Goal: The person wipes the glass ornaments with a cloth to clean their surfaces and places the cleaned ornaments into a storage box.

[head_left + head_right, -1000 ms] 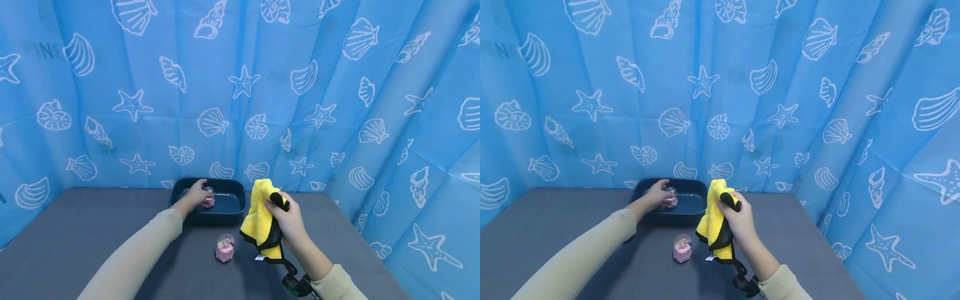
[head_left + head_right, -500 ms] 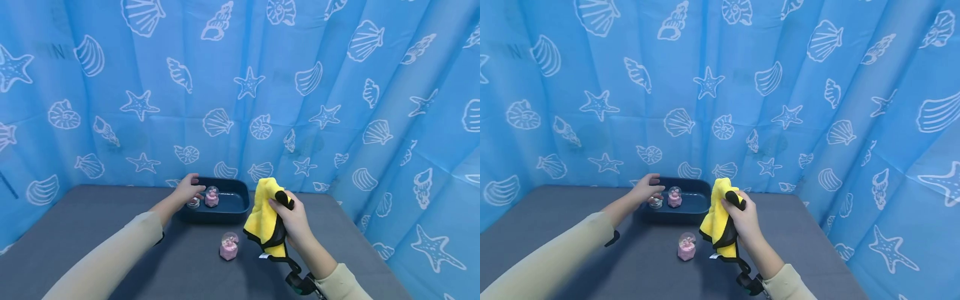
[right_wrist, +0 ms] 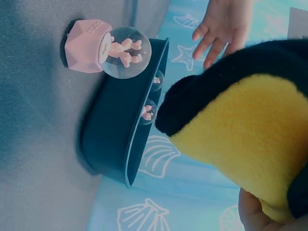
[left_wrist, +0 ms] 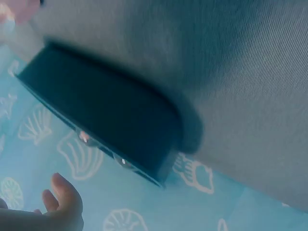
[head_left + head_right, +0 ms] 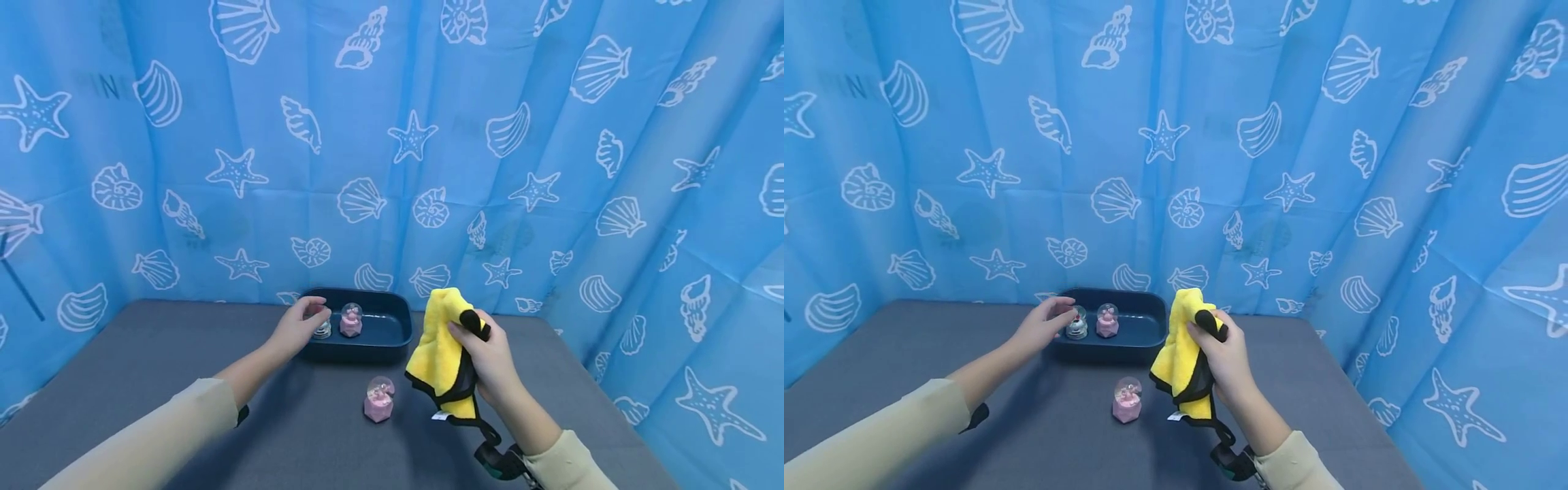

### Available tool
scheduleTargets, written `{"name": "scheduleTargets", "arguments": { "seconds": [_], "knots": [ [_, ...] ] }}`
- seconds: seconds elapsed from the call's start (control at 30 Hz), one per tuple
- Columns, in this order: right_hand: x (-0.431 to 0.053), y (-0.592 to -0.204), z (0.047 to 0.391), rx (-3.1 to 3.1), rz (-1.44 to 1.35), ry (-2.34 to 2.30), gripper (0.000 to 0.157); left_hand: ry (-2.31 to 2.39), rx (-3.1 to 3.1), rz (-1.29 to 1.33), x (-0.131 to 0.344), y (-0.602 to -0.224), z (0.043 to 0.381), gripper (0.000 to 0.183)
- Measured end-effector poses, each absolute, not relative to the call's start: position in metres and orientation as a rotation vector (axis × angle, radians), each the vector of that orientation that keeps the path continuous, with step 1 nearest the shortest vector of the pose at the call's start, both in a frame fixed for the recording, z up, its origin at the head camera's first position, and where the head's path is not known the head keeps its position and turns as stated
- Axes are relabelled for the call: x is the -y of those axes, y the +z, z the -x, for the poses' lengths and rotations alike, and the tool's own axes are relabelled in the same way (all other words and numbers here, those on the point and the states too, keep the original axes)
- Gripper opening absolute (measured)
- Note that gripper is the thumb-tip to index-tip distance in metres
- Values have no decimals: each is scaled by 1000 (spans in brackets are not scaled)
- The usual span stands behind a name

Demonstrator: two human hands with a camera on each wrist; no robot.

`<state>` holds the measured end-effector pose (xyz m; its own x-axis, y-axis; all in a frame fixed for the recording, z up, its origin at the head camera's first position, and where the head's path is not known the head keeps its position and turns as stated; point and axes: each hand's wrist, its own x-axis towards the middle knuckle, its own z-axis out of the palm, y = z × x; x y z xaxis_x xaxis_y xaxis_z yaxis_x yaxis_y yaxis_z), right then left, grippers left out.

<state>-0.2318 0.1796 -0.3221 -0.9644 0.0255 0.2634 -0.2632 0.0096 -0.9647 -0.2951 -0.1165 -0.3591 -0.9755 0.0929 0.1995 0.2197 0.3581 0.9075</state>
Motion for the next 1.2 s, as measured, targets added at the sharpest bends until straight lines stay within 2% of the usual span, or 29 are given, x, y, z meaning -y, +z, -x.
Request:
{"name": "scheduleTargets", "arguments": {
  "seconds": [0.2,0.33,0.47,0.87,1.2],
  "knots": [
    [-182,-325,231,2067,-251,2052,23,-1696,2539,327,115,-369,278,41],
    [-184,-327,230,2067,-284,2022,26,-1715,2603,300,113,-379,269,46],
    [-185,-330,229,2071,-333,1968,22,-1747,2668,286,107,-391,263,54],
    [-189,-343,227,2074,-347,1904,17,-1767,2791,440,88,-416,253,75],
    [-192,-350,230,2118,-321,1845,19,-1852,2841,356,65,-425,251,82]
  ]
}}
